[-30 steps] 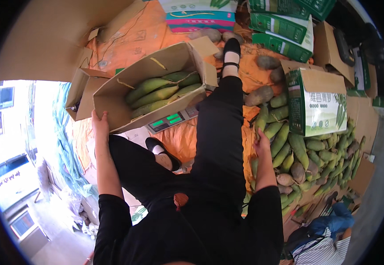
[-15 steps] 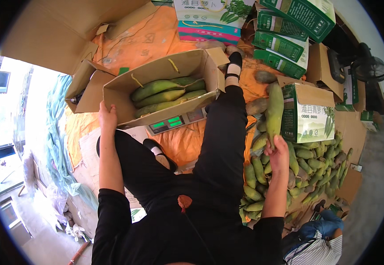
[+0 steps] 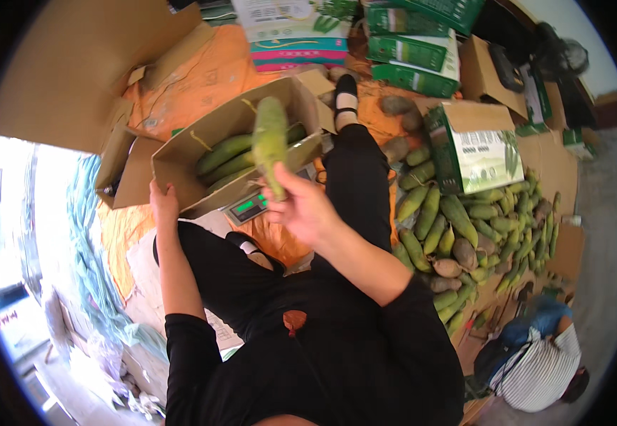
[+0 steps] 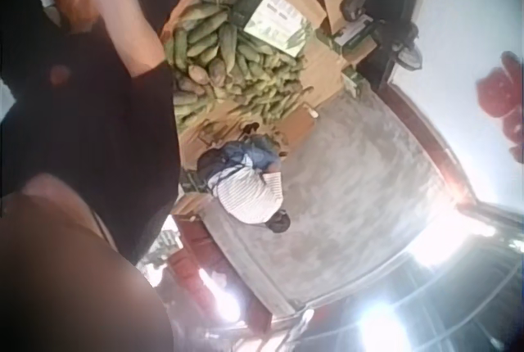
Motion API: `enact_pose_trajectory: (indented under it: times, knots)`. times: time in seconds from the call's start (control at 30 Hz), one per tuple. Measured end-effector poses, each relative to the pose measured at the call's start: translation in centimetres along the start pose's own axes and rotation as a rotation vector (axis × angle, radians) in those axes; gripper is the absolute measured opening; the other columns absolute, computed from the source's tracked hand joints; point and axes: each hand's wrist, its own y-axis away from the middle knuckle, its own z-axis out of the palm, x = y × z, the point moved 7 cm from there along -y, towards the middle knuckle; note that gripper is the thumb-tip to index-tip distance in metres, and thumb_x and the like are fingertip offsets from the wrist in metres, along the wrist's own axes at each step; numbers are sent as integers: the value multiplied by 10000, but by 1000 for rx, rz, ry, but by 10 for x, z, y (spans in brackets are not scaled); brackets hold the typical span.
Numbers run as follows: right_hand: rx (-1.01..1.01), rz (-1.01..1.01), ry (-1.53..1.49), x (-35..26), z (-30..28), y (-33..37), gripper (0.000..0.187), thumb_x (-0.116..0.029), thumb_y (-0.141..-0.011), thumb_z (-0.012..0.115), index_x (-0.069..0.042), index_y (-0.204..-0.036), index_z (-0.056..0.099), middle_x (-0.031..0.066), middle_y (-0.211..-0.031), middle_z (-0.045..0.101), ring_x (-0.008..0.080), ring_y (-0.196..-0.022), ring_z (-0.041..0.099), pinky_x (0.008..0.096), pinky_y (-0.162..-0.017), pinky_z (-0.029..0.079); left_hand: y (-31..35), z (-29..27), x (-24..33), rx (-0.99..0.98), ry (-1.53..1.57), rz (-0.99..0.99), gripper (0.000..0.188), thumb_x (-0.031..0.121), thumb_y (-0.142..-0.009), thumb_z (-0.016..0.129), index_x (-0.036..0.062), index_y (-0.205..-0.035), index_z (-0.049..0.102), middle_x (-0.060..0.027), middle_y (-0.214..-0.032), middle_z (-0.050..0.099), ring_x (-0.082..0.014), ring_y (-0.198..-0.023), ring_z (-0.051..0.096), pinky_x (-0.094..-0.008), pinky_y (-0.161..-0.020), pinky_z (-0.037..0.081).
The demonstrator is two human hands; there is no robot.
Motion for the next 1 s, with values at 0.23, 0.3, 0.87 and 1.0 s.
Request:
enact_pose_trajectory:
  times: [0.23, 0.3, 0.87, 1.0]
  knots:
    - [115, -211, 439, 20, -2, -56, 276, -291, -896, 562, -67, -1056, 548, 34, -842, 584, 80, -647, 536, 225, -543, 443, -6, 3, -17, 13, -25, 53, 369, 54, -812, 561, -23, -1161, 472, -244, -1012, 595, -395, -939, 574, -425, -812, 451]
    - [64, -188, 631, 23, 2, -57, 267, -209, -892, 556, -28, -1087, 573, 52, -857, 604, 85, -675, 554, 222, -567, 458, -8, 5, -19, -5, -34, 54, 370, 63, -814, 565, -24, -1161, 472, -243, -1024, 592, -390, -948, 573, -424, -816, 450]
    - [696, -877, 913, -184, -142, 139, 158, -105, -856, 572, -60, -999, 621, 5, -826, 631, 62, -713, 563, 211, -619, 442, -18, 6, -45, 2, -49, -72, 446, 104, -830, 604, -22, -1230, 452, -186, -1160, 552, -289, -1021, 554, -370, -882, 440]
    - [1224, -899, 1306, -213, -263, 205, 183, -129, -793, 616, -11, -932, 633, 112, -773, 651, 229, -724, 625, 306, -675, 486, -20, 10, -47, -40, 1, -73, 446, 96, -829, 602, -20, -1233, 452, -183, -1163, 550, -279, -1021, 554, -367, -880, 441]
